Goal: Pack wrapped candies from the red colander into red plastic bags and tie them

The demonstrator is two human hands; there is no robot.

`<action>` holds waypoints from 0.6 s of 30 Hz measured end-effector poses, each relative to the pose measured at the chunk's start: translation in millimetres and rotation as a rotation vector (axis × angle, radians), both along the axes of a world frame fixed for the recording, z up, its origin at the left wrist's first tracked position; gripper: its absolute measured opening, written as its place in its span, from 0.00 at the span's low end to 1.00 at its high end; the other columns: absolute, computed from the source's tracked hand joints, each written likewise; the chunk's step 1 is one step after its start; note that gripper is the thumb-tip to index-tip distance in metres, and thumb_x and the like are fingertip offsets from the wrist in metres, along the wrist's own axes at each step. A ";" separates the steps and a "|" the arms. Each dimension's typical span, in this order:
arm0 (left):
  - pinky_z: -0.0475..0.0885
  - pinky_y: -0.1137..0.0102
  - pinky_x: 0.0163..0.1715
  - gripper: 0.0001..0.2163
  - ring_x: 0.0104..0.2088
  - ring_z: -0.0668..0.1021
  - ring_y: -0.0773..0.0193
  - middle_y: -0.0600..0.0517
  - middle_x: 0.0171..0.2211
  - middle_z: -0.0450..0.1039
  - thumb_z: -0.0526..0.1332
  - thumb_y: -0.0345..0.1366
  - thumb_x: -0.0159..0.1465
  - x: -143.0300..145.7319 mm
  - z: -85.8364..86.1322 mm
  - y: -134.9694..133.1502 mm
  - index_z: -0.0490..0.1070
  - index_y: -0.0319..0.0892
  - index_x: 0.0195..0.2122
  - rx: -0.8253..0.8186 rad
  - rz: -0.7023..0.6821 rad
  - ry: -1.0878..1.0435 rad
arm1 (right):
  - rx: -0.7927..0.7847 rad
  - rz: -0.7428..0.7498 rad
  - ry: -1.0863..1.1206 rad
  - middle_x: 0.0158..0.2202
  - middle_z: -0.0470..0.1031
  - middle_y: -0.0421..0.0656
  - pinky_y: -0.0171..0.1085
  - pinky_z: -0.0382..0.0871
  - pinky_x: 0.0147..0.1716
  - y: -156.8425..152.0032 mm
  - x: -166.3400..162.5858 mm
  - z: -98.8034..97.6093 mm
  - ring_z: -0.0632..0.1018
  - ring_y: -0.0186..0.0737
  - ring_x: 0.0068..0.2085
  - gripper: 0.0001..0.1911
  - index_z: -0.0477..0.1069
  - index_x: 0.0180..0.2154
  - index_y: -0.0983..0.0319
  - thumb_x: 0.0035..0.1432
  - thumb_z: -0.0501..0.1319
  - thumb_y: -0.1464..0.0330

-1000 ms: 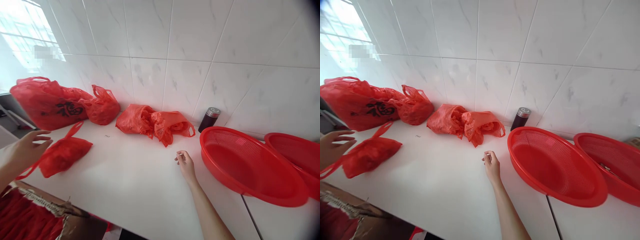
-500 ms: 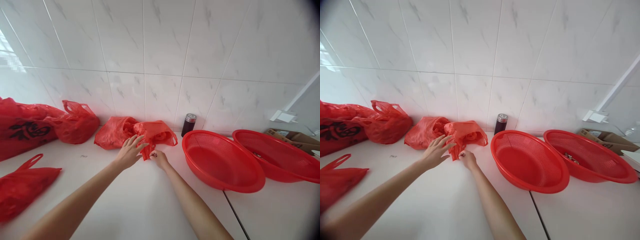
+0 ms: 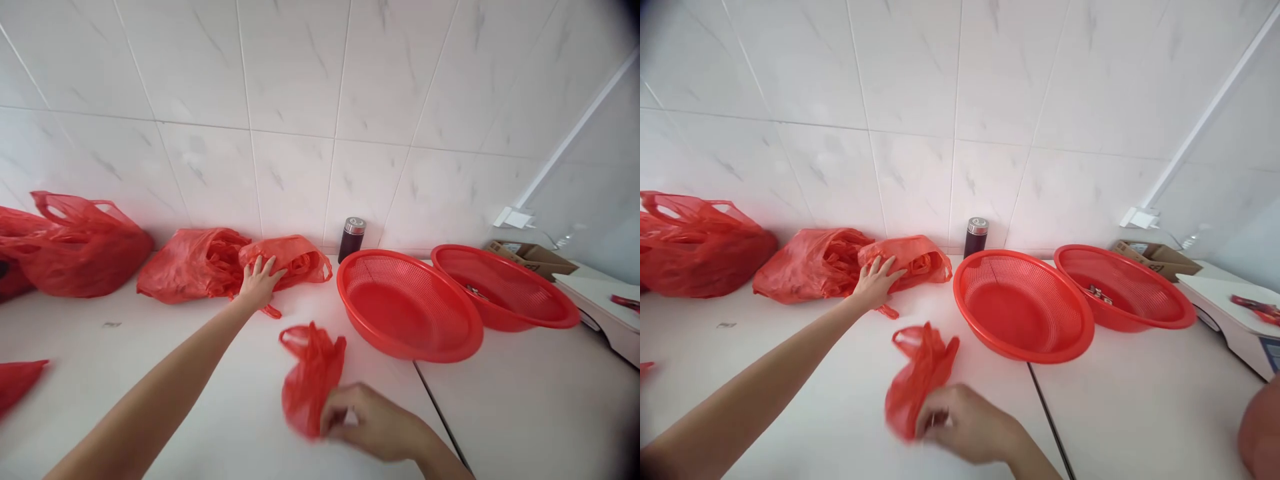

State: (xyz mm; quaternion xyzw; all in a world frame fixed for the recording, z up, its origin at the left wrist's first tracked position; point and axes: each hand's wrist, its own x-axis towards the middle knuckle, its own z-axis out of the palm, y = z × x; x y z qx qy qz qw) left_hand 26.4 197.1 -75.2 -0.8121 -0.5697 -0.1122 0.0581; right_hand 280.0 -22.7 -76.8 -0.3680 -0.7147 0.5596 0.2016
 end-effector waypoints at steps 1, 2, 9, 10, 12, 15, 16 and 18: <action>0.47 0.34 0.59 0.33 0.68 0.46 0.30 0.41 0.70 0.46 0.66 0.25 0.53 3.2 3.7 -7.4 0.67 0.51 0.60 0.011 -0.002 -0.025 | 0.054 -0.131 -0.011 0.36 0.77 0.39 0.33 0.68 0.42 -2.8 2.4 2.0 0.74 0.35 0.38 0.11 0.77 0.36 0.59 0.54 0.58 0.75; 0.45 0.35 0.60 0.30 0.68 0.44 0.32 0.42 0.71 0.43 0.65 0.28 0.55 6.7 7.0 -17.1 0.67 0.50 0.61 0.026 -0.009 -0.053 | 0.082 -0.220 -0.017 0.37 0.77 0.40 0.33 0.68 0.43 -4.8 4.1 3.1 0.74 0.36 0.39 0.10 0.77 0.37 0.59 0.56 0.57 0.74; 0.66 0.54 0.58 0.20 0.65 0.63 0.51 0.46 0.66 0.57 0.56 0.43 0.66 40.8 -10.9 -121.3 0.65 0.52 0.59 -0.150 -0.324 -0.318 | 0.032 -0.212 -0.014 0.43 0.77 0.41 0.35 0.70 0.44 -27.5 14.1 1.0 0.76 0.37 0.42 0.13 0.74 0.47 0.56 0.61 0.58 0.69; 0.66 0.52 0.58 0.20 0.65 0.62 0.50 0.46 0.66 0.57 0.56 0.43 0.66 46.0 -17.0 -134.1 0.66 0.52 0.59 -0.189 -0.357 -0.361 | 0.071 -0.242 -0.024 0.43 0.77 0.41 0.36 0.70 0.45 -30.5 20.9 3.2 0.76 0.37 0.43 0.12 0.74 0.46 0.55 0.61 0.58 0.68; 0.64 0.49 0.59 0.19 0.65 0.61 0.48 0.46 0.66 0.57 0.56 0.42 0.66 54.4 -25.5 -153.9 0.66 0.52 0.59 -0.231 -0.367 -0.421 | 0.192 -0.373 -0.025 0.44 0.77 0.42 0.37 0.70 0.45 -31.8 46.4 11.5 0.77 0.38 0.44 0.10 0.74 0.44 0.56 0.62 0.58 0.66; 0.65 0.48 0.58 0.18 0.65 0.62 0.48 0.46 0.67 0.56 0.54 0.42 0.67 61.1 -25.3 -170.0 0.65 0.52 0.59 -0.253 -0.346 -0.484 | 0.464 -0.859 -0.031 0.42 0.77 0.45 0.41 0.71 0.46 -20.4 119.7 27.8 0.78 0.42 0.43 0.14 0.72 0.46 0.57 0.62 0.58 0.59; 0.66 0.49 0.58 0.19 0.65 0.62 0.48 0.47 0.67 0.55 0.54 0.42 0.67 62.0 -22.1 -172.8 0.65 0.53 0.59 -0.263 -0.344 -0.506 | 0.553 -1.065 -0.068 0.43 0.77 0.47 0.44 0.70 0.47 -13.7 151.3 31.7 0.77 0.44 0.44 0.17 0.71 0.48 0.58 0.61 0.58 0.57; 0.65 0.50 0.58 0.19 0.65 0.62 0.49 0.50 0.67 0.55 0.54 0.44 0.67 63.7 -12.7 -176.0 0.63 0.56 0.60 -0.287 -0.336 -0.562 | 0.667 -1.402 -0.290 0.47 0.75 0.49 0.49 0.68 0.49 1.3 216.7 33.3 0.76 0.49 0.47 0.22 0.69 0.51 0.58 0.57 0.60 0.56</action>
